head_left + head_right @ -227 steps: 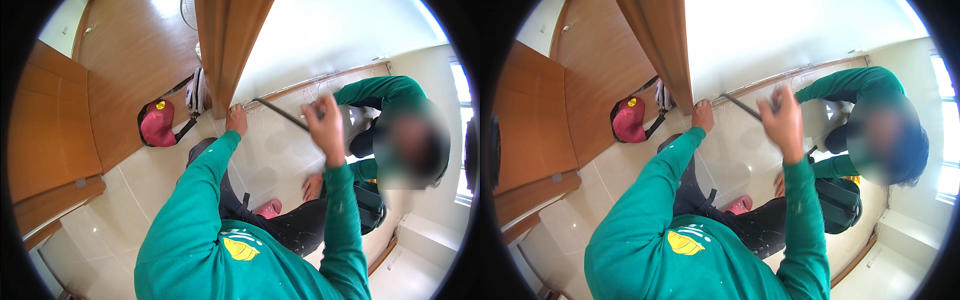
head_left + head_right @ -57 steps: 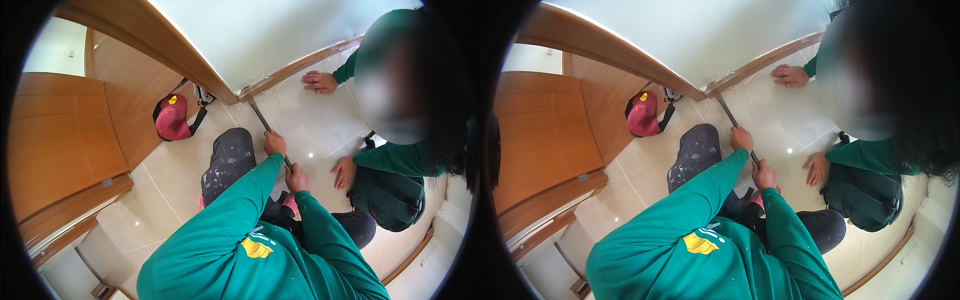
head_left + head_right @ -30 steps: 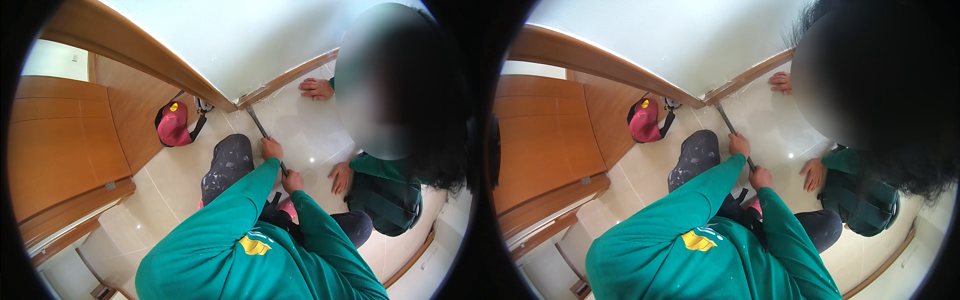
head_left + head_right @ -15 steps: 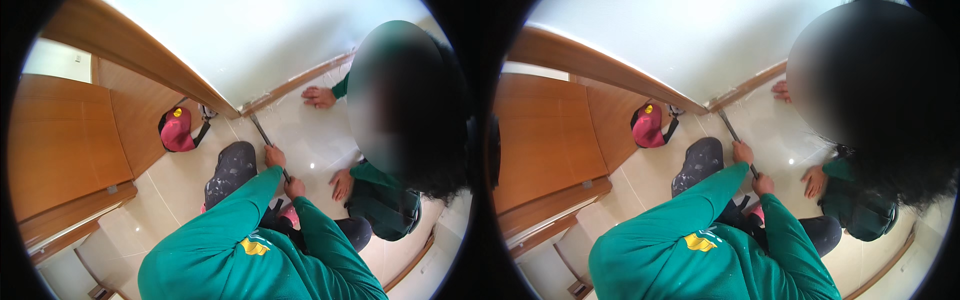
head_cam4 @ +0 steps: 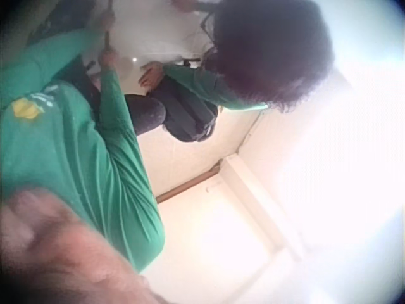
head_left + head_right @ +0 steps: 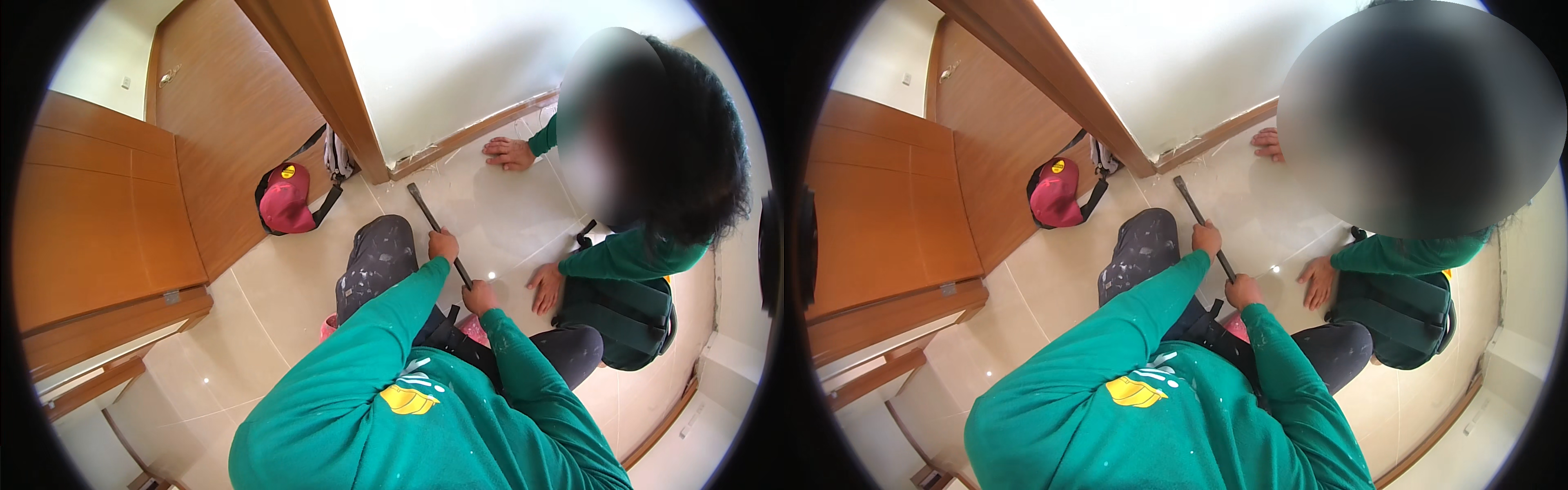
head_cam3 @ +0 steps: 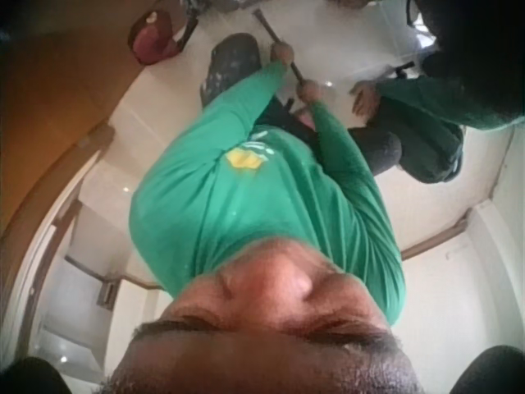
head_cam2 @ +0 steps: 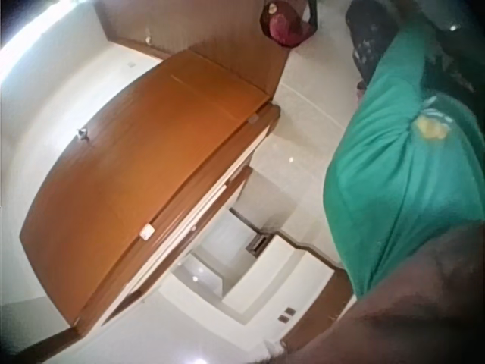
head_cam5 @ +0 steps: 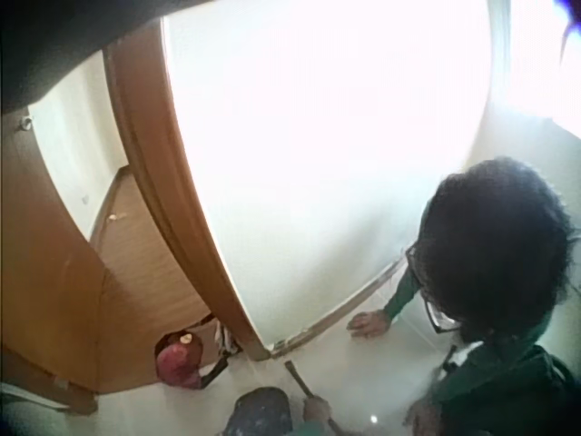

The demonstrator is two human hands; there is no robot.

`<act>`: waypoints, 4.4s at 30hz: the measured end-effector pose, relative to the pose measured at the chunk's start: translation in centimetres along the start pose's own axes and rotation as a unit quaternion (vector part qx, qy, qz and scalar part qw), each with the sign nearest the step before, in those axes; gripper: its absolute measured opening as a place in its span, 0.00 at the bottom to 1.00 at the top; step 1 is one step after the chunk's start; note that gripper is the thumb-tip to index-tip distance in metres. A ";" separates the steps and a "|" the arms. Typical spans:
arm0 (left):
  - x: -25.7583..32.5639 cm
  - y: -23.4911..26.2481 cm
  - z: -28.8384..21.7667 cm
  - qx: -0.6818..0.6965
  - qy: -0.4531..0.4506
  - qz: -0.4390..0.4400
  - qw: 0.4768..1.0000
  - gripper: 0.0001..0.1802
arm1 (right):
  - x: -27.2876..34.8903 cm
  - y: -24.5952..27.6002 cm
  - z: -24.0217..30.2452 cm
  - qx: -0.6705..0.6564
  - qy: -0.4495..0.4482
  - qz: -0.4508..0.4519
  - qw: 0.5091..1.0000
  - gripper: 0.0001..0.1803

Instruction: The person uses a crowbar to pry a wooden baseboard away from a white wall. They insert the tool into the gap between the baseboard and the wall, applying leverage to loosen it. Another person in a green shirt assists by pulling the baseboard as it detaches.

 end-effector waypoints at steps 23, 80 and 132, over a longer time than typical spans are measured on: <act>4.9 17.0 -10.6 0.036 -0.369 -0.016 0.928 0.14 | -1.1 19.6 29.5 -0.248 0.375 -0.198 0.871 0.22; -10.6 2.7 -22.1 -0.126 -0.462 -0.077 0.875 0.14 | -24.0 28.0 19.1 -0.544 -0.090 -0.047 0.833 0.11; -16.7 10.6 -2.5 0.644 0.201 0.315 0.668 0.19 | -21.8 25.1 16.1 -0.669 -0.061 -0.260 0.693 0.12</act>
Point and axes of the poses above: each hand's wrist, its own x-axis away from the middle knuckle, its own y-axis out of the back of the hand, z = x × y, the point moved 4 cm from there along -x, towards the middle knuckle, and after that the axes turned 1 degree about z, right-handed, at the moved point
